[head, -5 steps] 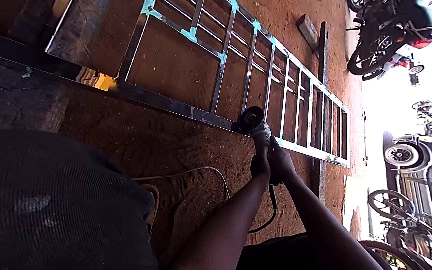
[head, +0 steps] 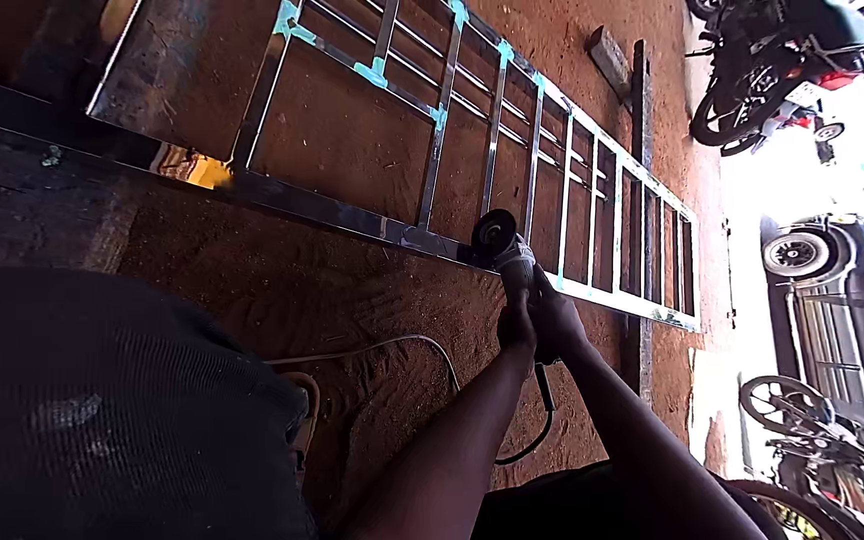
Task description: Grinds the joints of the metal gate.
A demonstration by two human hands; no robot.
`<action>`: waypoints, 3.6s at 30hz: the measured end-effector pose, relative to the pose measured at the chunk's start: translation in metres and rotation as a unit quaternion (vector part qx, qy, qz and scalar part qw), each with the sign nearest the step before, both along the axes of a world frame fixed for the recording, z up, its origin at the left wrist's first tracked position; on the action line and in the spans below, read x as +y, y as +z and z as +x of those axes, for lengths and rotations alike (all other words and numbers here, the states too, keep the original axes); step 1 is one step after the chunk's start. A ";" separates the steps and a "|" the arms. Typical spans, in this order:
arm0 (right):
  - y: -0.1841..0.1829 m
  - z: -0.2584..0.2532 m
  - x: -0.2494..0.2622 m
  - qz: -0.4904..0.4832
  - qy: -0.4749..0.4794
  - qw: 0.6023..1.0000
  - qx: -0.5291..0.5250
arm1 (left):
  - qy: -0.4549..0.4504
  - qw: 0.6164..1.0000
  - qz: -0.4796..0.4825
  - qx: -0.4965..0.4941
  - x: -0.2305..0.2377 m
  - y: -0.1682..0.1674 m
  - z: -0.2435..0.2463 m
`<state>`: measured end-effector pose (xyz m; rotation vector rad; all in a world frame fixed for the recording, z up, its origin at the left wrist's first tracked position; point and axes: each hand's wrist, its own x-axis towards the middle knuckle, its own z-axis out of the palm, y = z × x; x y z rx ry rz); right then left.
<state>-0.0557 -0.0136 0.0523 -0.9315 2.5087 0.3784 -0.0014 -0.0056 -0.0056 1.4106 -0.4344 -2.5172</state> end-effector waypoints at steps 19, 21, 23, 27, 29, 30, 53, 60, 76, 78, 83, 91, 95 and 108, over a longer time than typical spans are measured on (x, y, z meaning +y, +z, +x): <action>0.014 -0.004 0.033 -0.110 -0.124 0.986 0.034 | -0.128 0.987 -0.098 0.002 0.003 0.024 0.000; 0.026 -0.003 0.033 -0.155 -0.157 0.974 0.053 | -0.125 0.982 -0.136 0.023 0.001 0.032 -0.002; 0.037 -0.004 0.037 -0.223 -0.187 0.955 0.062 | -0.121 0.974 -0.188 0.047 -0.001 0.039 -0.005; 0.056 -0.027 0.048 -0.372 -0.284 0.883 0.039 | -0.106 0.958 -0.208 0.164 -0.003 0.045 -0.007; 0.067 -0.034 0.053 -0.393 -0.352 0.843 -0.102 | -0.115 0.944 -0.150 0.270 0.002 0.040 -0.001; 0.068 -0.035 0.056 -0.395 -0.372 0.816 -0.201 | -0.138 0.933 -0.121 0.309 0.005 0.037 0.005; 0.015 0.000 0.004 -0.038 0.043 0.997 0.052 | 0.206 0.938 0.078 0.269 0.014 0.001 -0.014; 0.010 0.003 -0.006 -0.011 0.061 0.995 0.074 | 0.230 0.923 0.079 0.297 0.008 0.001 -0.010; 0.012 0.008 -0.014 -0.016 0.055 0.997 0.055 | 0.239 0.931 0.058 0.268 0.003 -0.002 -0.008; 0.015 0.008 -0.015 -0.005 0.025 0.998 0.051 | 0.201 0.943 0.057 0.259 0.000 0.001 -0.007; 0.013 0.004 -0.009 -0.023 0.039 0.998 0.042 | 0.208 0.951 0.050 0.223 0.007 0.000 -0.010; 0.013 -0.027 0.017 -0.193 -0.177 0.962 -0.083 | 0.029 0.972 0.005 0.235 0.004 0.015 0.010; 0.023 -0.029 0.032 -0.407 -0.341 0.783 -0.323 | 0.041 0.976 -0.004 0.215 0.003 0.019 -0.006; -0.025 -0.033 0.032 -0.423 -0.345 0.642 -0.539 | -0.039 0.985 -0.080 -0.149 -0.004 0.040 0.005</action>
